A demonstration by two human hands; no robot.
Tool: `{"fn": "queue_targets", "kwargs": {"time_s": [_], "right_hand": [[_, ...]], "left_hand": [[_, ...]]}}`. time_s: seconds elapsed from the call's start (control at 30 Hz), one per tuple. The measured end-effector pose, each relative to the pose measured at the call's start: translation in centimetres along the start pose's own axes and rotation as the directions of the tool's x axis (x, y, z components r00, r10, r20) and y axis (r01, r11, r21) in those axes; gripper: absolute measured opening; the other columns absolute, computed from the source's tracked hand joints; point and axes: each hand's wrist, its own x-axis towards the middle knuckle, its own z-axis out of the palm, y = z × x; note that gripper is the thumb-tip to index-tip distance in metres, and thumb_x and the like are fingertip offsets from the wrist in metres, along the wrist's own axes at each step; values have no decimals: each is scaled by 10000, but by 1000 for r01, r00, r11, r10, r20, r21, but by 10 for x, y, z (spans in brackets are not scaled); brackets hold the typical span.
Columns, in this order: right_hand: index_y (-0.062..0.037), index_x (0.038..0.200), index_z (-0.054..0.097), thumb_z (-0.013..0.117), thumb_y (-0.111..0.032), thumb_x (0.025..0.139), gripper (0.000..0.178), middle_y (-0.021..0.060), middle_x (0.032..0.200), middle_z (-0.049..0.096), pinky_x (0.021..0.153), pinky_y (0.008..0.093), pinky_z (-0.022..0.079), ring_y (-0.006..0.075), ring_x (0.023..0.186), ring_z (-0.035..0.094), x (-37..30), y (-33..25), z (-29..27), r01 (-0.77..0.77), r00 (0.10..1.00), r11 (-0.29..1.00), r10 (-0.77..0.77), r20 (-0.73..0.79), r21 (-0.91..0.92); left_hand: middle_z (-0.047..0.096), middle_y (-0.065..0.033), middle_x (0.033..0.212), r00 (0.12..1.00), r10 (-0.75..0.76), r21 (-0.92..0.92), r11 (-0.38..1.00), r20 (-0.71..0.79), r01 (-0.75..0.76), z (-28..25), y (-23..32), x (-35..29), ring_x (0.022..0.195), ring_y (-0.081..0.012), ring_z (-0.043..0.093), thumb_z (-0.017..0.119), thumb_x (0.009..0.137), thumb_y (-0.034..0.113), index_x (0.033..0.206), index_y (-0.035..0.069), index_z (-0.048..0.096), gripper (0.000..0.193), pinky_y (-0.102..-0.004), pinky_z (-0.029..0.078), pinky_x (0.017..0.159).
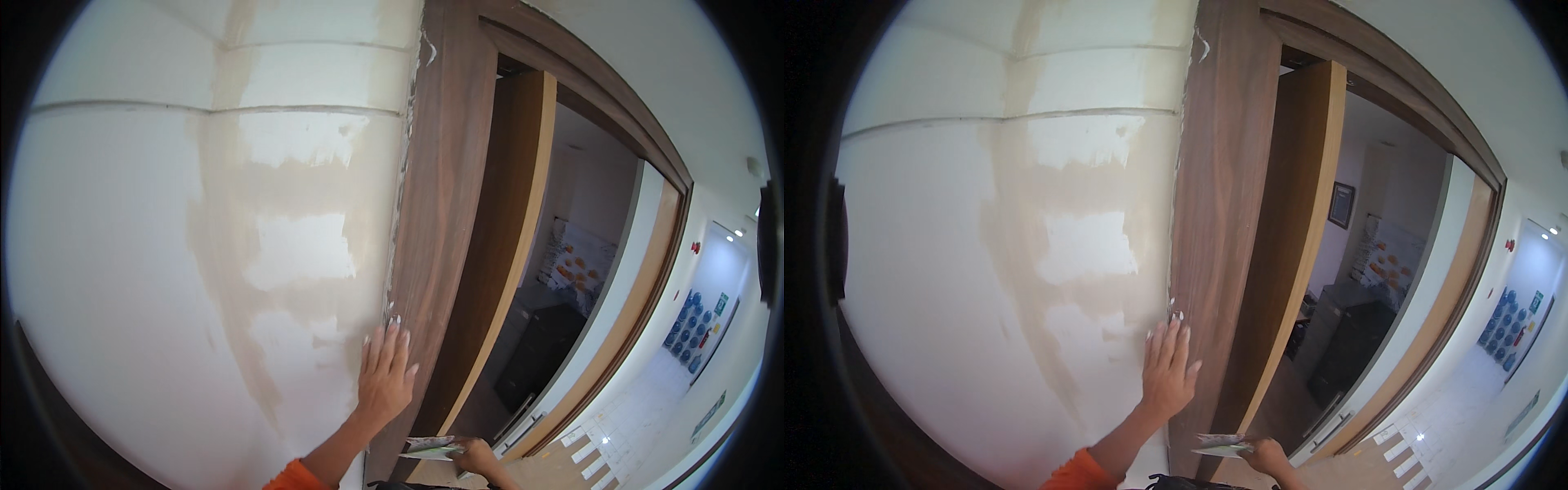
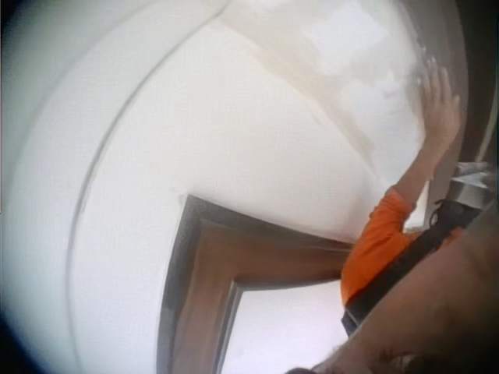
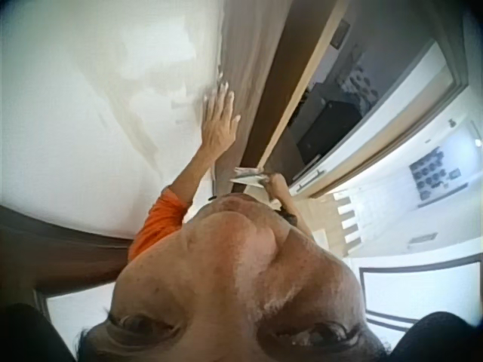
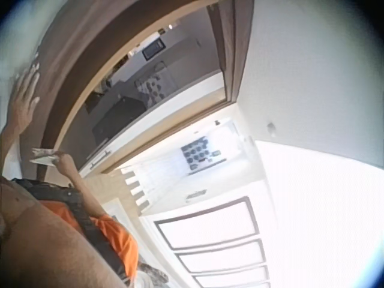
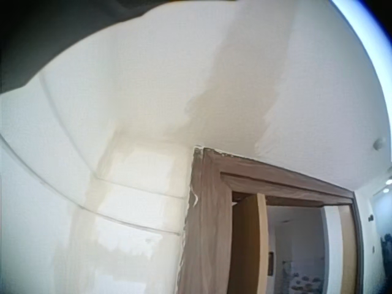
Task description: The person applies wall compound to a wall near a door frame using a putty knife and hawk. They repeatedly scoop compound from the hawk and spread it along the wall surface, smoothing it with the knife.
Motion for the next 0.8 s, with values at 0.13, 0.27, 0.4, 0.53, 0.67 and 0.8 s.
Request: {"fn": "queue_targets", "kwargs": {"time_s": [0.13,0.27,0.4,0.53,0.67,0.8], "right_hand": [[-59,1106,756,764,-284,832,354,215,1022,738,870,451,569,403,966,705,3,9,3,58,994,998,-55,-96,22],[-41,1061,759,785,-267,813,337,210,974,741,839,436,572,394,937,711,7,27,12,-20,987,998,30,-158,65],[0,1045,744,811,-211,798,332,208,981,746,832,398,572,369,948,723,5,12,-8,-52,982,996,65,-178,77],[-10,1020,750,812,-227,792,320,209,969,746,813,406,574,380,922,722,14,8,-14,-90,975,995,97,-201,41],[-63,998,769,765,-289,801,299,191,929,745,808,471,573,400,899,709,17,22,-9,-63,966,998,67,-251,25],[-67,999,768,756,-304,810,303,193,970,743,838,473,568,389,930,707,16,30,-10,-86,969,991,108,-221,107]], "left_hand": [[195,-212,1676,993,96,264,958,65,-110,2,-9,84,1554,-408,153,573,993,308,1582,-29,264,746,-610,102,1237],[162,-211,1688,967,229,374,911,-111,-173,-36,-1,201,1563,-383,148,526,1017,334,1595,-18,245,733,-590,77,1249],[244,-171,1675,830,438,580,795,-344,-179,-92,17,333,1563,-328,180,479,1040,319,1569,-10,322,642,-559,92,1260],[278,-160,1663,746,510,623,765,-428,-165,-130,28,399,1557,-325,198,463,1049,302,1557,-16,343,611,-549,104,1262],[283,-158,1662,811,407,435,875,-419,-214,-62,14,324,1555,-342,196,472,1049,291,1559,-13,340,609,-551,120,1258],[280,-167,1661,843,395,609,786,-366,-103,-76,15,314,1558,-353,180,482,1046,298,1564,-10,330,621,-554,103,1258]]}}
